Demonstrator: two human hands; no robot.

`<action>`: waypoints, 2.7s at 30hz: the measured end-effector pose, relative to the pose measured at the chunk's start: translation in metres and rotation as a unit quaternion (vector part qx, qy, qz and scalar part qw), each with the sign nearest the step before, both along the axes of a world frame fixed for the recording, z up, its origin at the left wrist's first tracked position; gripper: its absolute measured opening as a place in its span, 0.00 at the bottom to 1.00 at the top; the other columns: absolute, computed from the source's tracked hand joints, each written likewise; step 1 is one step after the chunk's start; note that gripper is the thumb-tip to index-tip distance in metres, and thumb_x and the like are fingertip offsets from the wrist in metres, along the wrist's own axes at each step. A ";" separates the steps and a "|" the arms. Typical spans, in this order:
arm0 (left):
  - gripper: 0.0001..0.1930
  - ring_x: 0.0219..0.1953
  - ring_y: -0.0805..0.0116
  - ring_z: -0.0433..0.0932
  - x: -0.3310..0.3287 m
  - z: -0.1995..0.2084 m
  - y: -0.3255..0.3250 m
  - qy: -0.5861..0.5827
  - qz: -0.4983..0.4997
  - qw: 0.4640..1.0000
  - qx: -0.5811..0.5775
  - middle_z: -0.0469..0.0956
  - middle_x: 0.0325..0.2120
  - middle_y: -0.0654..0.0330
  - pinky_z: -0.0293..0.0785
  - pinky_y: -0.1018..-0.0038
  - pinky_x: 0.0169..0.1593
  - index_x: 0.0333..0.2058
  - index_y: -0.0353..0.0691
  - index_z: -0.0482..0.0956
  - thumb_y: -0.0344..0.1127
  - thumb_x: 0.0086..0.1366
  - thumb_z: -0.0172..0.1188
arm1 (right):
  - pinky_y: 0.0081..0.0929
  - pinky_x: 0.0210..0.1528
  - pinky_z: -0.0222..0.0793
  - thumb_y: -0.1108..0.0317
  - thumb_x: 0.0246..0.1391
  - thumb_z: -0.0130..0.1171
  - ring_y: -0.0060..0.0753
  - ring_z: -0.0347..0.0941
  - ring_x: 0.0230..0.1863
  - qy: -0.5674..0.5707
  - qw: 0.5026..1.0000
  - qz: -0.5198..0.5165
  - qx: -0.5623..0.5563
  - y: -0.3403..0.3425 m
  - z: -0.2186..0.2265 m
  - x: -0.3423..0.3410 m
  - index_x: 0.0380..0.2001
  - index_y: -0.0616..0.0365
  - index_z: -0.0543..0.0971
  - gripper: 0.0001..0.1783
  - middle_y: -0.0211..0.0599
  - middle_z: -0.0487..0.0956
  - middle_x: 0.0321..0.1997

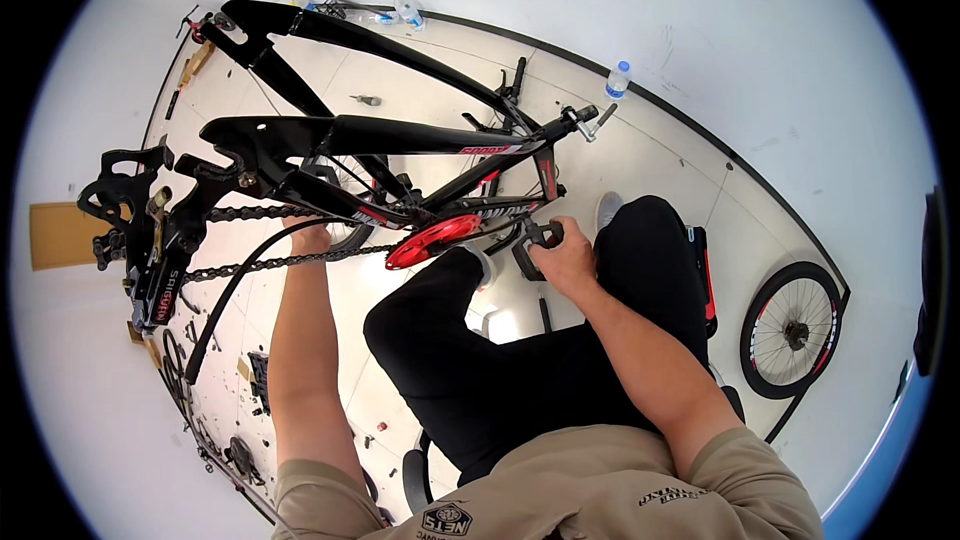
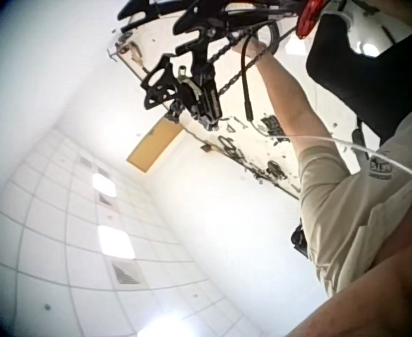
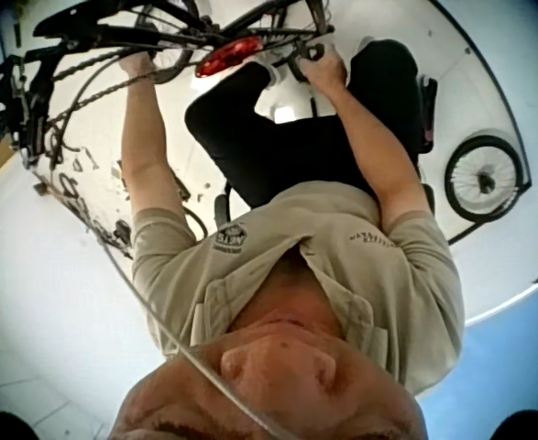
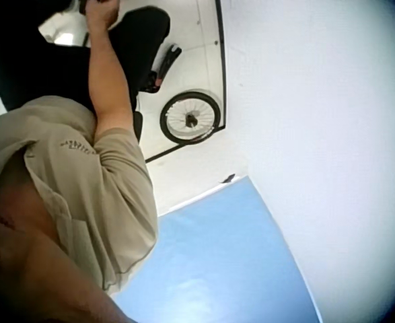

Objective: The person sits on a chair and works on a bicycle frame, routing a cable through the frame and adjusting the chain and crankset. The person handles the frame, chain, and cable while other people move around in the background.

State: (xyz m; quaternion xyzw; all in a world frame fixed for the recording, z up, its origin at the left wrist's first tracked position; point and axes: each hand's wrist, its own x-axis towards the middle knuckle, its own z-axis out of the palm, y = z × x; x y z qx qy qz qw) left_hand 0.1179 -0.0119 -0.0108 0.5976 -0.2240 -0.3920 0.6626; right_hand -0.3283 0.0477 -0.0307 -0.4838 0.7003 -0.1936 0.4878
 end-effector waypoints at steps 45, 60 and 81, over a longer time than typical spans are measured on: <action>0.22 0.44 0.69 0.75 -0.019 0.008 -0.005 -0.208 -0.115 0.971 -0.008 0.77 0.44 0.61 0.70 0.73 0.52 0.55 0.32 0.73 0.43 0.69 0.56 | 0.40 0.47 0.72 0.56 0.40 0.67 0.47 0.79 0.42 0.014 1.000 -0.018 -0.012 0.002 -0.007 0.000 0.49 0.53 0.74 0.30 0.43 0.81 0.38; 0.27 0.42 0.68 0.77 -0.023 0.021 0.000 -0.258 0.018 0.963 0.079 0.81 0.39 0.56 0.72 0.72 0.47 0.47 0.31 0.80 0.50 0.59 0.67 | 0.37 0.45 0.73 0.60 0.42 0.66 0.43 0.79 0.39 0.015 1.000 0.003 -0.018 0.002 -0.020 -0.001 0.52 0.53 0.72 0.31 0.41 0.81 0.36; 0.05 0.29 0.72 0.74 -0.040 0.061 0.016 0.059 0.154 0.986 0.033 0.73 0.29 0.65 0.75 0.69 0.34 0.39 0.44 0.69 0.31 0.73 0.43 | 0.38 0.42 0.73 0.60 0.41 0.66 0.42 0.79 0.36 0.017 0.998 0.003 -0.055 0.004 -0.024 0.000 0.49 0.54 0.73 0.29 0.39 0.80 0.33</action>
